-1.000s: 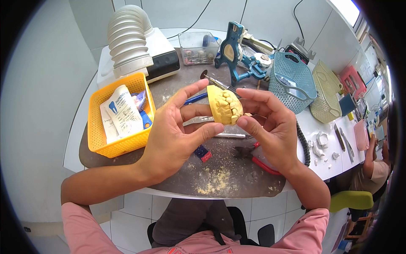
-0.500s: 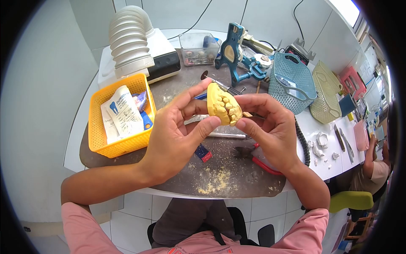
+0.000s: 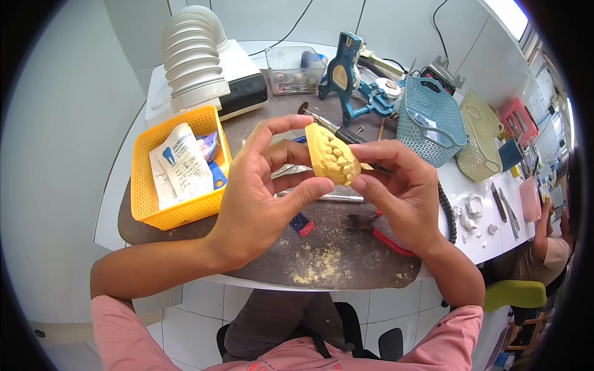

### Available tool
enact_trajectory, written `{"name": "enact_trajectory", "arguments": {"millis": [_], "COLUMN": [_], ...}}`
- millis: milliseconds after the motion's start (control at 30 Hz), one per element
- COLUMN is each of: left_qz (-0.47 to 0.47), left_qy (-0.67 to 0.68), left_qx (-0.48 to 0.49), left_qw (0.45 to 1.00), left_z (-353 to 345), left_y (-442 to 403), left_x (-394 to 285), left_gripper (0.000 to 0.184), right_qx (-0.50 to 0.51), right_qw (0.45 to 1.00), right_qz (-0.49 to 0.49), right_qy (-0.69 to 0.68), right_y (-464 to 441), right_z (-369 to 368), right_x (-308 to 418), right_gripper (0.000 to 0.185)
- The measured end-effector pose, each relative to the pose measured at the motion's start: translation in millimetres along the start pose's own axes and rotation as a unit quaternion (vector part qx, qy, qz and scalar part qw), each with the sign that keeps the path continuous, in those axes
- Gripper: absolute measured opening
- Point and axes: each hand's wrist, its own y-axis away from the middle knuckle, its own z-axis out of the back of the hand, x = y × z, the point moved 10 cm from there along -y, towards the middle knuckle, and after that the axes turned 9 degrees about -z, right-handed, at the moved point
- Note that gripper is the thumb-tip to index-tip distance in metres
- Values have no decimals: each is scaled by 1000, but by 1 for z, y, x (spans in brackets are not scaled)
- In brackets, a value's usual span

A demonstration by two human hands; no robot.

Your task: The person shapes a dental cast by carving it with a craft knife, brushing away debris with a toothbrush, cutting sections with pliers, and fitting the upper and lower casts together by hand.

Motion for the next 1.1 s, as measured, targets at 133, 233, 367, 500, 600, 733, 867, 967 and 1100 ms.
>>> {"name": "enact_trajectory", "arguments": {"millis": [133, 233, 367, 500, 600, 733, 867, 967, 1100], "left_qz": [-39, -37, -28, 0, 8, 61, 48, 54, 71], "left_qy": [1, -2, -6, 1, 37, 51, 53, 51, -2], "left_qx": [-16, -19, -23, -19, -38, -37, -48, -49, -14], "left_qw": [999, 999, 999, 1000, 999, 996, 996, 996, 997], "left_z": [0, 0, 0, 1, 1, 1, 3, 3, 2], "left_y": [0, 0, 1, 2, 4, 6, 6, 7, 6], "left_x": [-3, -4, -3, 3, 7, 16, 18, 18, 15], "left_gripper": [62, 62, 62, 62, 57, 47, 39, 40, 42], "right_qx": [1, 4, 15, 23, 22, 24, 19, 22, 27], "right_qw": [1000, 1000, 1000, 999, 999, 996, 995, 996, 994], "right_qz": [-11, -12, -17, -28, -50, -88, -94, -80, -110], "right_qy": [2, -1, 5, 0, -5, -7, 17, 19, -1], "right_y": [0, -1, -1, -2, -2, -3, -3, -3, -4], "right_z": [0, 0, 0, 0, -2, -3, -1, -2, -1], "right_x": [-2, 0, 0, -2, -5, -13, -17, -15, -18], "right_gripper": [30, 30, 29, 30, 32, 33, 35, 36, 35]}}
